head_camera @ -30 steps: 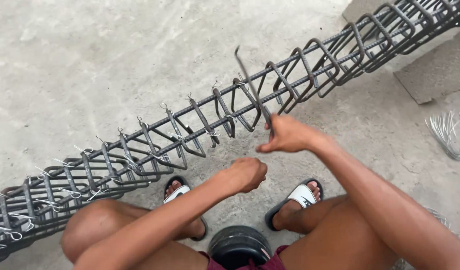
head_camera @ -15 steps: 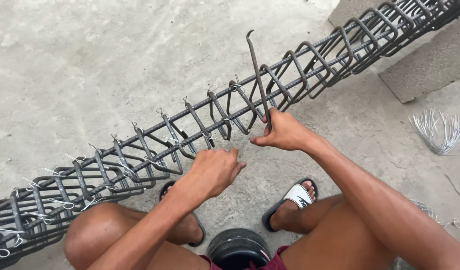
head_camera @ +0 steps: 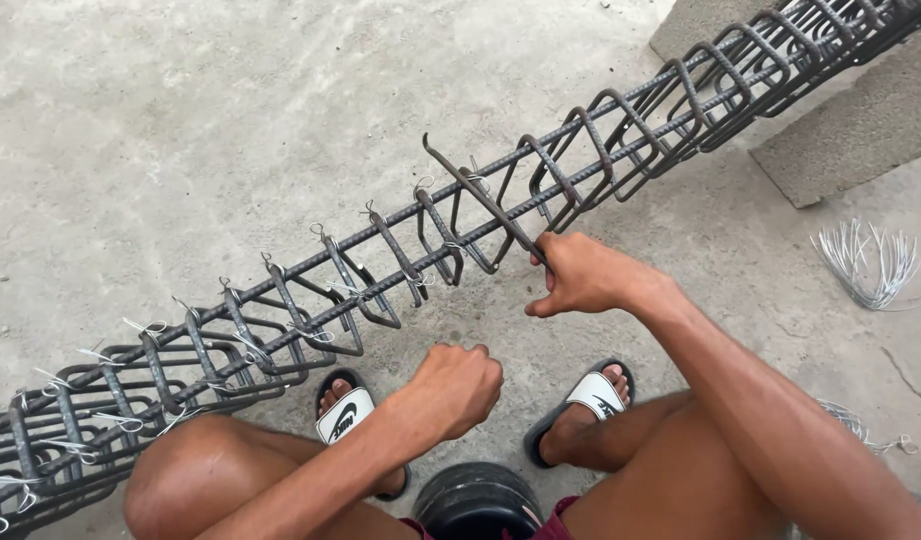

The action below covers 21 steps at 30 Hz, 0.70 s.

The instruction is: Tying rebar intersections using wire ties and a manual hook tool

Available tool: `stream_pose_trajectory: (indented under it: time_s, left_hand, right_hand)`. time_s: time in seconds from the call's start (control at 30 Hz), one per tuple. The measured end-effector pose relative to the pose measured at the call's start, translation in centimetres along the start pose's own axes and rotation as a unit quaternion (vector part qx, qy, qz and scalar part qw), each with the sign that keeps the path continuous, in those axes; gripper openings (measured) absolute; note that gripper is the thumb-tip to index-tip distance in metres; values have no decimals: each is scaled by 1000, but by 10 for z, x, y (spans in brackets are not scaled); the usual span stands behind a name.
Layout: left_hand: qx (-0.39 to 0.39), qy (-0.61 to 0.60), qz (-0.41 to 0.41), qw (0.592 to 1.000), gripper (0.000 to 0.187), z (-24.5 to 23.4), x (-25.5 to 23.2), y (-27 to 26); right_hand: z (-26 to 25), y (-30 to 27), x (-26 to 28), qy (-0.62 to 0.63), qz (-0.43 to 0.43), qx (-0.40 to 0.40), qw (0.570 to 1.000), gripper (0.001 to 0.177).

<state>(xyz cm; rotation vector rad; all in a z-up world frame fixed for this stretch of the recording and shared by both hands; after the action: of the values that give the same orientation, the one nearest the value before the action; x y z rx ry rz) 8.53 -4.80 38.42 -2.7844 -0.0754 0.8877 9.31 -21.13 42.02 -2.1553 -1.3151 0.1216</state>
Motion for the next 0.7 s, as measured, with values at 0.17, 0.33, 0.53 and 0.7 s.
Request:
stream_pose_trajectory:
  time_s: [0.17,0.33,0.53,0.7]
  left_hand:
    - [3,-5,-7,1000,26,-11,-9,-5]
    - [-49,-3,-2,999,25,-29,-8,-4]
    - [-130,14,64,989,27,-53,-26,-3]
    - [-83,-40,70,993,26,-46,-34,-3]
  right_hand:
    - [-5,-8,-1,31,15,-20,999,61]
    - [-16,-2,-31,51,41,-82,994,61]
    - [-23,-4,-84,54,103,-91,989,64]
    - [-38,-1,-78,23,136,-105,985,56]
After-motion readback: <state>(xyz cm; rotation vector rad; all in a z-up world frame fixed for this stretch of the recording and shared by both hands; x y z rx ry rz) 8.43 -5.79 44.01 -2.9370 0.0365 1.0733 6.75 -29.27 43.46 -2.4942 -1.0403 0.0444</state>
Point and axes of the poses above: each hand's wrist, its own y-axis towards the middle knuckle, its own z-axis out of the palm, x = y × z, the point moved 10 cm from there along y, towards the middle knuckle, and after that the axes turned 15 degrees about -y, right-handed, at the moved point
